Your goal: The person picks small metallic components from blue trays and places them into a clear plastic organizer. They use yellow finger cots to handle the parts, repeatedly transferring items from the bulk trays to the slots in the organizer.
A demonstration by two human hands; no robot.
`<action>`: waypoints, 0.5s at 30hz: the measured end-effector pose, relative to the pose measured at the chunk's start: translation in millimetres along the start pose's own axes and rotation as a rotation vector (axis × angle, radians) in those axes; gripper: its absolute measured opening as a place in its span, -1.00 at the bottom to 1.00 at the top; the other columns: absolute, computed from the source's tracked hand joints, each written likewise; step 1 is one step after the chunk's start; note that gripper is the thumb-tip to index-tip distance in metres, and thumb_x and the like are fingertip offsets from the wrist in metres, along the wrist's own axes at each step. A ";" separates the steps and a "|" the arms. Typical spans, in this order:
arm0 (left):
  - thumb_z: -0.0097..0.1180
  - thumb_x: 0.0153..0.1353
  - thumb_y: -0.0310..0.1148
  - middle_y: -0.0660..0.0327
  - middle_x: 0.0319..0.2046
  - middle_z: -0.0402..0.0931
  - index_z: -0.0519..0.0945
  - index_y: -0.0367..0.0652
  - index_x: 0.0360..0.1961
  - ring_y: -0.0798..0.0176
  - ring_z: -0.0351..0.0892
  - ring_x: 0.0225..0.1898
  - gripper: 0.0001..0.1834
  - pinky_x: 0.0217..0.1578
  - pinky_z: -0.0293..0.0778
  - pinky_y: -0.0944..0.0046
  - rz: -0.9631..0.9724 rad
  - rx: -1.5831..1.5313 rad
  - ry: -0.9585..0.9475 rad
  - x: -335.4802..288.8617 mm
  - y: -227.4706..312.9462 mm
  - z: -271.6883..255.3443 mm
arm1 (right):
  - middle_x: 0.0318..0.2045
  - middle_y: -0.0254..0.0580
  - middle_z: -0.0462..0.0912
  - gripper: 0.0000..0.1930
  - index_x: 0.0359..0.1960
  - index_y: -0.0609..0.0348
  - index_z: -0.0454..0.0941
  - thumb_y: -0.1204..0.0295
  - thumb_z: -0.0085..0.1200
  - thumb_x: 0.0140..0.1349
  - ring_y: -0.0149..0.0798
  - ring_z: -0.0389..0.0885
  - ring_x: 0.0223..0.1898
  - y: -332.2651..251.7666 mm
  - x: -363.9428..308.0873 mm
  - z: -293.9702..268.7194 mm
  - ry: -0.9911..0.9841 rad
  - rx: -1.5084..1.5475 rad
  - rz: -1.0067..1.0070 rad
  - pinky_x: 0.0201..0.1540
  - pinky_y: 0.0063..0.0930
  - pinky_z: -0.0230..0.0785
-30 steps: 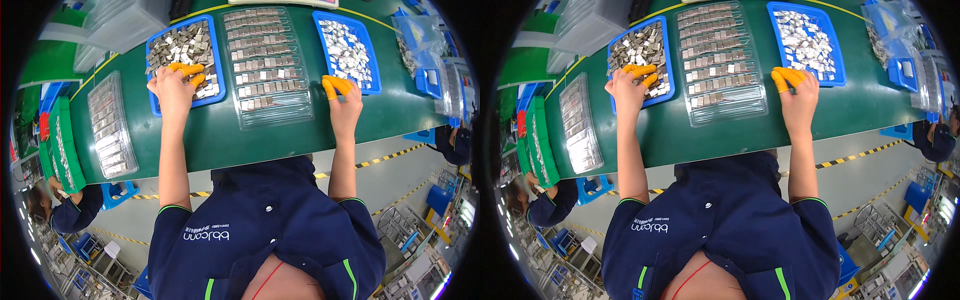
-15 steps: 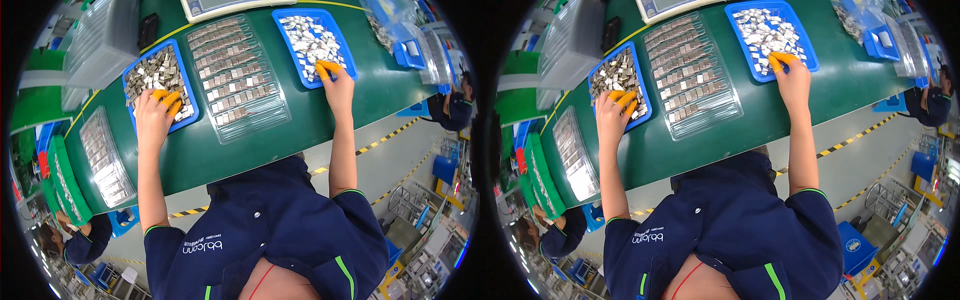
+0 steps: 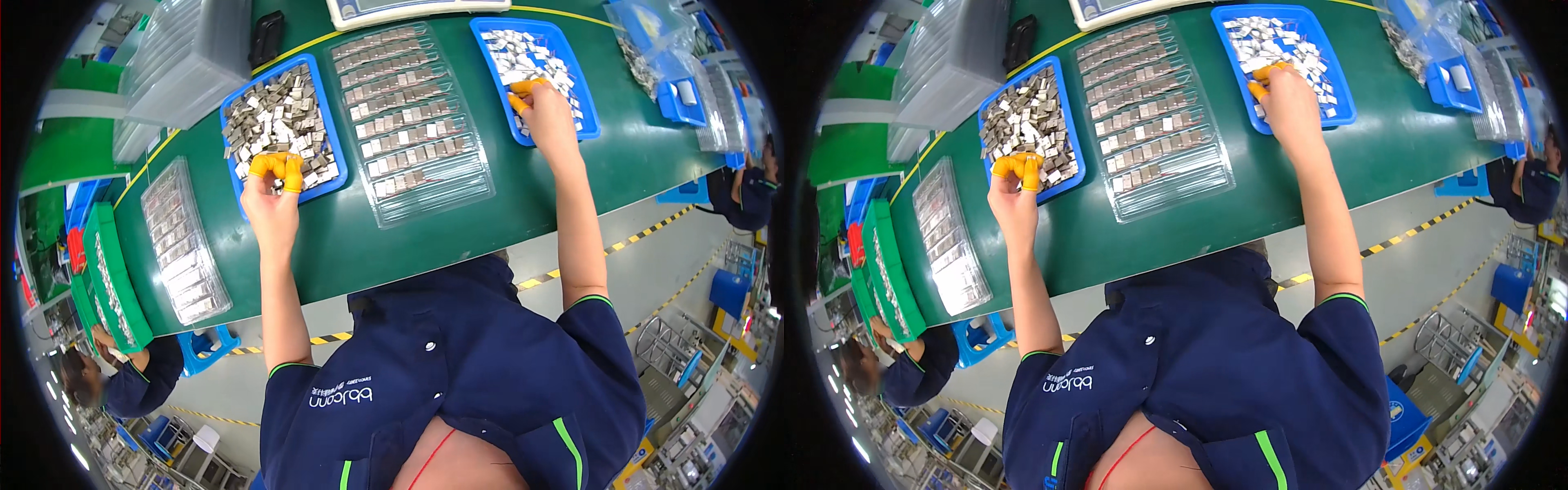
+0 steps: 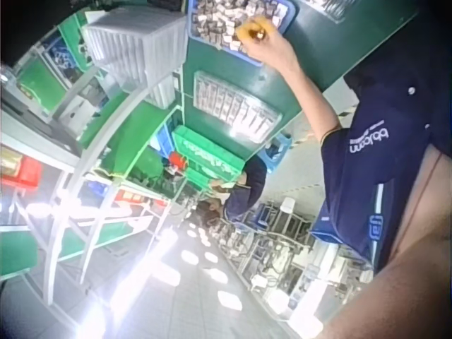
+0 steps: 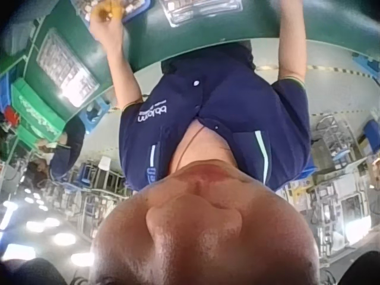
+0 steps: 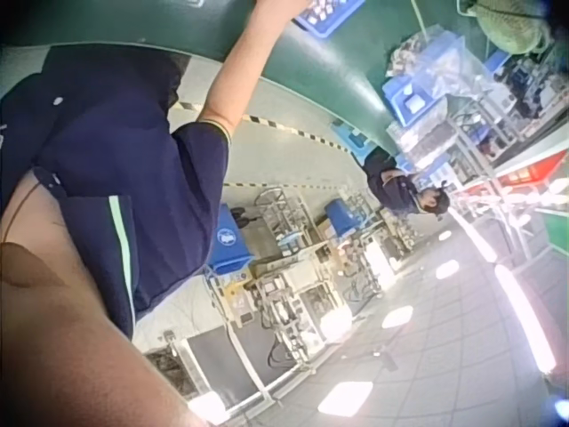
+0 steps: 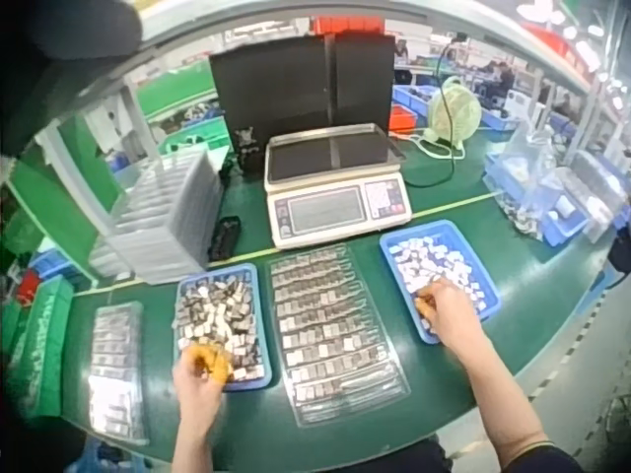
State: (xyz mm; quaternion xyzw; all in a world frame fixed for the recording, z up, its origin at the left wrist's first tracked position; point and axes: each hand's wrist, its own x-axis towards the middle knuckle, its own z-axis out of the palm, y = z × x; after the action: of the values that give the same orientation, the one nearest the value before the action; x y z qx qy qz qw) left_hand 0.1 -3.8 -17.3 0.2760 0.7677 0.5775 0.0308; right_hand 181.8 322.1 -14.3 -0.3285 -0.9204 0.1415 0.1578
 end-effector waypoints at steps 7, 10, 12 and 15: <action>0.14 0.08 -0.61 0.01 -0.31 0.56 0.45 -0.42 -0.24 0.15 0.62 -0.33 -0.79 -0.35 0.59 0.33 -0.345 -0.397 0.030 -1.7 14.0 2.7 | -0.46 0.02 0.60 -0.82 -0.42 0.24 0.61 0.43 0.20 -0.08 -0.03 0.60 -0.40 -17.2 1.4 -18.7 -0.052 -0.161 -0.030 -0.31 -0.25 0.44; 0.13 0.07 -0.63 -0.01 -0.31 0.57 0.51 -0.47 -0.20 0.14 0.62 -0.35 -0.77 -0.31 0.59 0.32 -0.339 -0.380 0.016 -6.9 21.0 6.5 | -0.51 -0.03 0.61 -0.84 -0.47 0.21 0.60 0.40 0.21 -0.10 -0.04 0.60 -0.44 -18.7 1.1 -18.4 0.004 -0.248 -0.006 -0.35 -0.26 0.44; 0.14 0.06 -0.64 0.00 -0.32 0.57 0.53 -0.47 -0.20 0.15 0.62 -0.34 -0.76 -0.27 0.58 0.31 -0.374 -0.425 0.044 -10.0 23.5 10.4 | -0.53 -0.04 0.61 -0.84 -0.49 0.20 0.60 0.40 0.21 -0.09 -0.04 0.60 -0.45 -13.9 -1.4 -13.6 0.038 -0.273 0.015 -0.38 -0.25 0.44; 0.13 0.07 -0.62 0.02 -0.28 0.57 0.52 -0.46 -0.14 0.18 0.61 -0.30 -0.72 -0.20 0.55 0.30 -0.384 -0.485 0.007 -15.8 23.9 17.8 | -0.55 -0.04 0.61 -0.85 -0.49 0.22 0.59 0.39 0.19 -0.06 -0.04 0.60 -0.46 -6.5 -5.3 -9.6 0.105 -0.258 0.064 -0.40 -0.23 0.43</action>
State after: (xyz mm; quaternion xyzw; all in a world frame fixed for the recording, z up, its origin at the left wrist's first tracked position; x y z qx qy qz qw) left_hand 29.3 8.7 -5.9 0.1083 0.6459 0.7283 0.2016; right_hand 185.8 315.4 -4.2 -0.3823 -0.9105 0.0096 0.1574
